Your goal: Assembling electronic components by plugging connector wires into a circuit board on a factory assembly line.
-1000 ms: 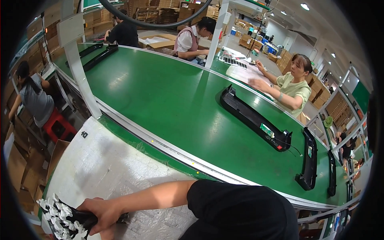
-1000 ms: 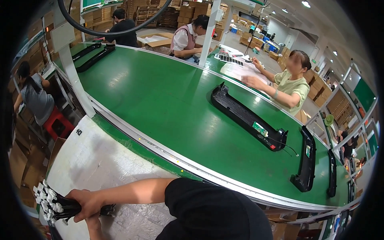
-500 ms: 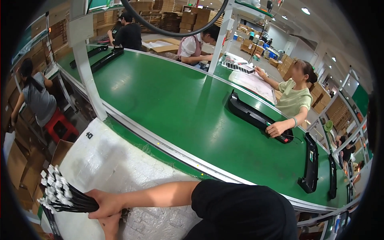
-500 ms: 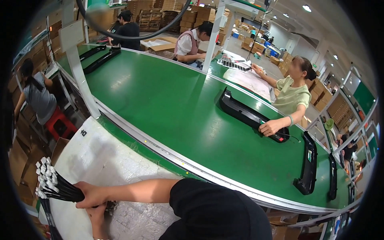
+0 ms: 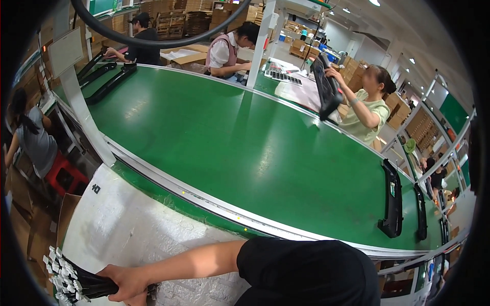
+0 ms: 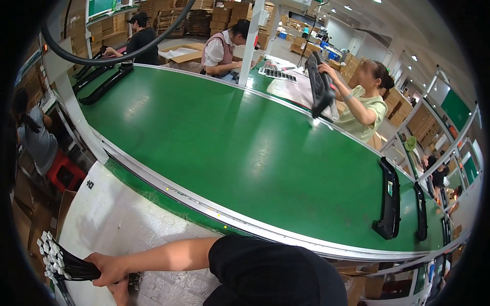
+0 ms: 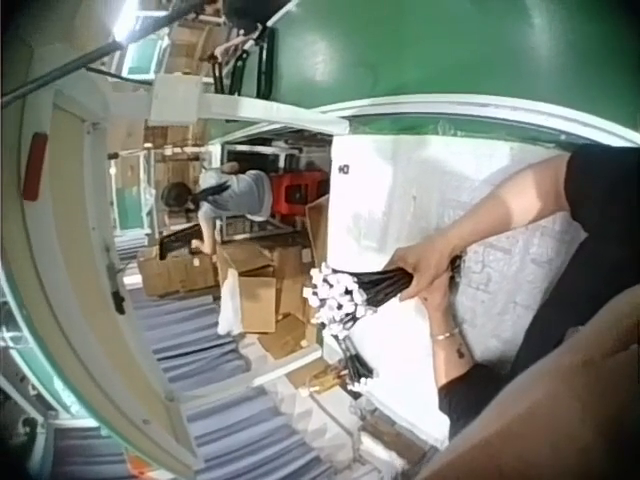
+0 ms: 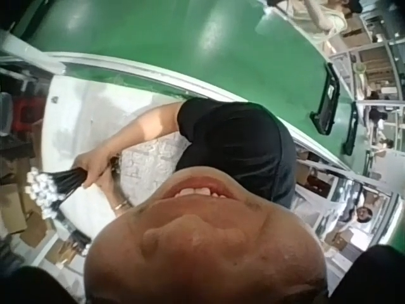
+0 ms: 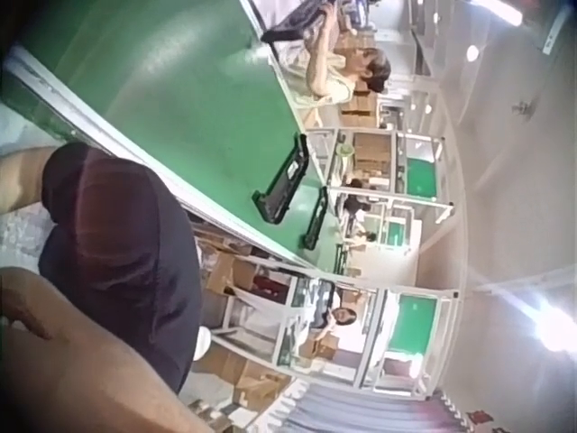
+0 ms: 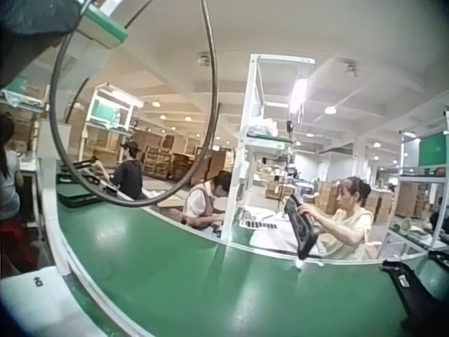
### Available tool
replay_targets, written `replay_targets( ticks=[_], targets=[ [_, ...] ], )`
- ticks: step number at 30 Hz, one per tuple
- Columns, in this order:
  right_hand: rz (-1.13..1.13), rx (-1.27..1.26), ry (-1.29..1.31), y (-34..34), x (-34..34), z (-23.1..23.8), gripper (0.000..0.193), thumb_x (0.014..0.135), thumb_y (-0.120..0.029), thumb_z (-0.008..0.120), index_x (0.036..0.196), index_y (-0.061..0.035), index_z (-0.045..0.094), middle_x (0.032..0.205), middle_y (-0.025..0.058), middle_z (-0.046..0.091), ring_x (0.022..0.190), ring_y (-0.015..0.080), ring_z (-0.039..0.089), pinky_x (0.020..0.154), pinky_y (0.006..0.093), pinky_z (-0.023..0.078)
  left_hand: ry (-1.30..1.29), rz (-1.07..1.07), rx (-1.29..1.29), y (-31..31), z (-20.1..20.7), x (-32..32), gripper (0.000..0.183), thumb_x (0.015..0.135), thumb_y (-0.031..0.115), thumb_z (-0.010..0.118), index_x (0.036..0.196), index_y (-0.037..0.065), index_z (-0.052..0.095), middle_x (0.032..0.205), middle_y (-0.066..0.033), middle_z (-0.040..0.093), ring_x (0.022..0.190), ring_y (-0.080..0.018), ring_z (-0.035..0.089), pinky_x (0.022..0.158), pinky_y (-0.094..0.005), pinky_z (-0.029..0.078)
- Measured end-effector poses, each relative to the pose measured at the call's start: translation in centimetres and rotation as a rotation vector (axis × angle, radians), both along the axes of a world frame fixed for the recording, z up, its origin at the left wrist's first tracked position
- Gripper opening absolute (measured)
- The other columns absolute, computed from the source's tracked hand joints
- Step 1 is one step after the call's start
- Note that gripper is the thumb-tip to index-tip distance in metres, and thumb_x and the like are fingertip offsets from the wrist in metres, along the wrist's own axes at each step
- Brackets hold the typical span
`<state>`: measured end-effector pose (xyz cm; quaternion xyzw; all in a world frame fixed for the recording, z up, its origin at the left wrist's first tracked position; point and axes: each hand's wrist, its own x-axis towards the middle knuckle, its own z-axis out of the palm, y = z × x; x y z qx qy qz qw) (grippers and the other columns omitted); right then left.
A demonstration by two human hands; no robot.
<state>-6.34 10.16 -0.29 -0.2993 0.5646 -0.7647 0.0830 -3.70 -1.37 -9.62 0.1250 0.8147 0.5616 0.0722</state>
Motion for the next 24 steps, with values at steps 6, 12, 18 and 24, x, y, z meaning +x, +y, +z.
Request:
replay_targets(
  ticks=[6,12,18,24],
  targets=[
    [0.100,0.038,-0.005,0.5,-0.1,0.5,0.047,0.060,-0.012,0.059,0.103,0.0066,0.050,0.087,0.0114,0.058,0.083,0.0157,0.052,0.076,0.0247,0.042,0.053,0.010,-0.082,-4.0,-2.3,-1.1,0.053,0.070,0.020,0.068,0.116,0.005,0.046,0.107,-0.0041,0.053,0.094,-0.0145,0.052,0.079,-0.0279,0.043],
    [0.086,0.041,-0.067,1.5,-0.8,-0.4,0.036,0.057,-0.014,0.063,0.086,0.0049,0.053,0.070,0.0067,0.056,0.069,0.0145,0.054,0.063,0.0264,0.044,-0.054,-0.081,0.285,-2.2,5.6,-2.2,0.052,0.073,0.026,0.066,0.117,0.006,0.046,0.109,-0.0024,0.052,0.096,-0.0137,0.051,0.080,-0.0271,0.042],
    [0.204,-0.044,-0.176,0.3,-0.3,0.7,0.023,0.062,-0.007,0.062,0.081,0.0024,0.053,0.066,0.0066,0.057,0.059,0.0131,0.056,0.055,0.0259,0.047,-0.233,-0.121,0.824,-5.7,5.2,-1.3,0.055,0.078,0.039,0.060,0.121,0.008,0.043,0.111,-0.0001,0.051,0.099,-0.0125,0.049,0.083,-0.0260,0.038],
    [0.122,-0.020,-0.245,1.4,-1.2,-0.7,0.015,0.063,-0.007,0.059,0.071,0.0024,0.052,0.060,0.0069,0.056,0.050,0.0130,0.054,0.048,0.0249,0.044,-0.302,-0.269,0.913,-2.7,5.7,-1.8,0.051,0.084,0.042,0.052,0.121,0.008,0.044,0.113,-0.0026,0.053,0.108,-0.0155,0.046,0.096,-0.0310,0.031]
  ],
)
